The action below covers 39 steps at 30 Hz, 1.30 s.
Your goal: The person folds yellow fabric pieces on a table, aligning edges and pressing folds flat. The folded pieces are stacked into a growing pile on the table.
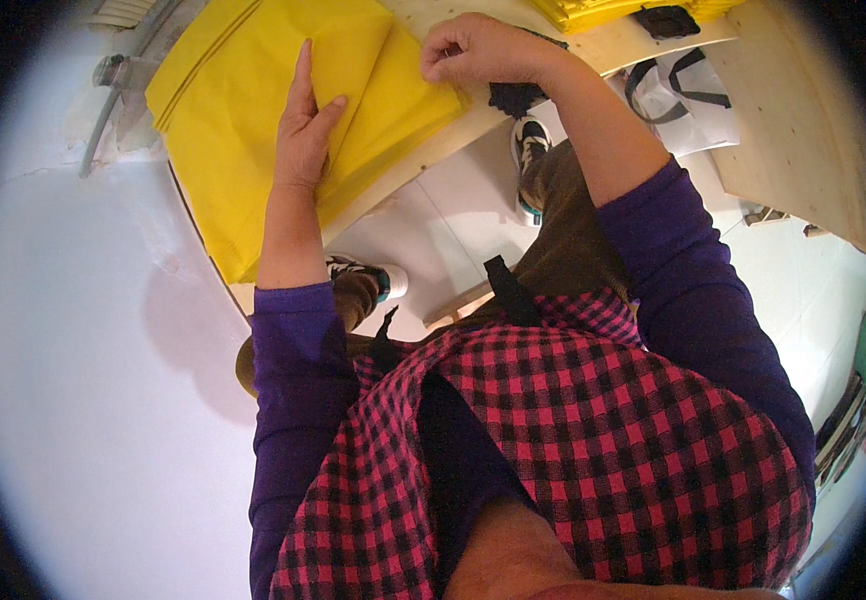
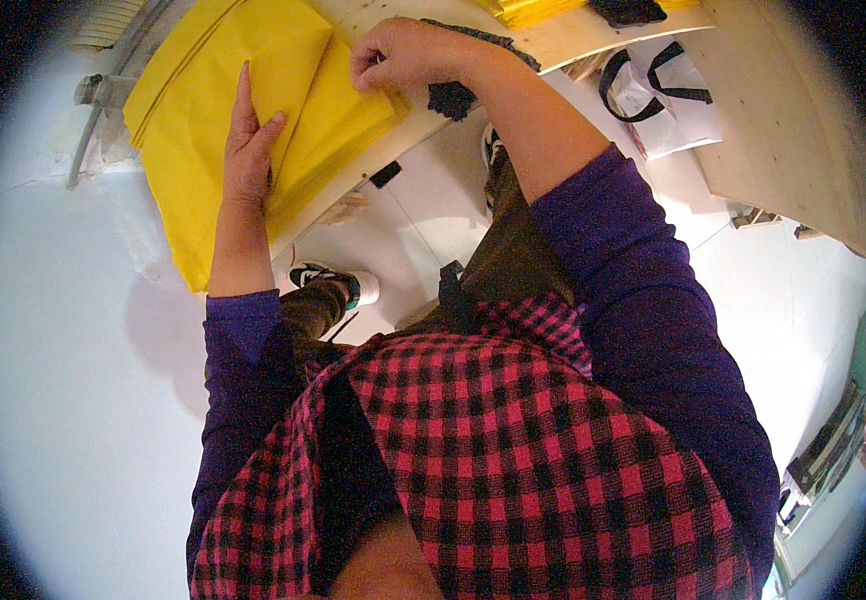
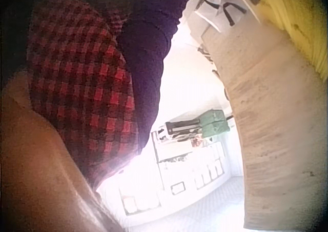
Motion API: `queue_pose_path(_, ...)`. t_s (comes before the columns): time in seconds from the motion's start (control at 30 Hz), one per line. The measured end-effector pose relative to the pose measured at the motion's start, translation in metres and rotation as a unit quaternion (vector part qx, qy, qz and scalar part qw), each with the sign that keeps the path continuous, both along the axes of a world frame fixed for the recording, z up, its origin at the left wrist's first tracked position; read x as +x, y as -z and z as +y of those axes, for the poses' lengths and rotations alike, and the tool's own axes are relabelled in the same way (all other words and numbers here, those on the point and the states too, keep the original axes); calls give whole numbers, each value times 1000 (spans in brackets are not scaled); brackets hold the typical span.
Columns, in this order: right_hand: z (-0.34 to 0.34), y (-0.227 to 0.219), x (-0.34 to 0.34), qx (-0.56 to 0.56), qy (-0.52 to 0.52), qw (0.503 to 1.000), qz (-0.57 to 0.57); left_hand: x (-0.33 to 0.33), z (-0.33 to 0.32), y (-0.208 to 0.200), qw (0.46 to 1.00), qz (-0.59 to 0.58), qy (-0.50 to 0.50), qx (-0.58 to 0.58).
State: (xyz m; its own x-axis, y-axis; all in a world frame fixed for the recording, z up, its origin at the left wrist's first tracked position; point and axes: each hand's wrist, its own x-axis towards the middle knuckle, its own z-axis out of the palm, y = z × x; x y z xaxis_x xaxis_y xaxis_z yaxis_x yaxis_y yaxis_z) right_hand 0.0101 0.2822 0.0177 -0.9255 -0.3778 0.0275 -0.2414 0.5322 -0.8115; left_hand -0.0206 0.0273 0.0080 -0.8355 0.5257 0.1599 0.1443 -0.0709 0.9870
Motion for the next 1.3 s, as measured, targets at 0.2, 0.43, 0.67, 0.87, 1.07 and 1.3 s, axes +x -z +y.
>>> queue_pose_path(0.2, -2, 6, -10, 0, -3, 997, 76, 0, 0, 0, 1000, 8, -3, -4)
queue_pose_path(0.43, -11, 13, -20, -45, -6, 990, 132, -2, 0, 2, 1000, 13, 3, -1)
queue_pose_path(0.67, -20, 0, -8, -128, 10, 992, 9, -2, -1, 1, 1000, 15, 4, -8)
queue_pose_path(0.87, -28, -1, -11, -202, 11, 979, 16, -2, -1, 3, 1000, -13, 0, 4)
queue_pose_path(1.07, -36, 3, -19, -281, 25, 959, 8, -2, -2, 1, 1000, -3, 11, 17)
queue_pose_path(1.3, -51, 0, -22, -326, 34, 945, 0, -2, -4, 1, 1000, -4, 5, 27)
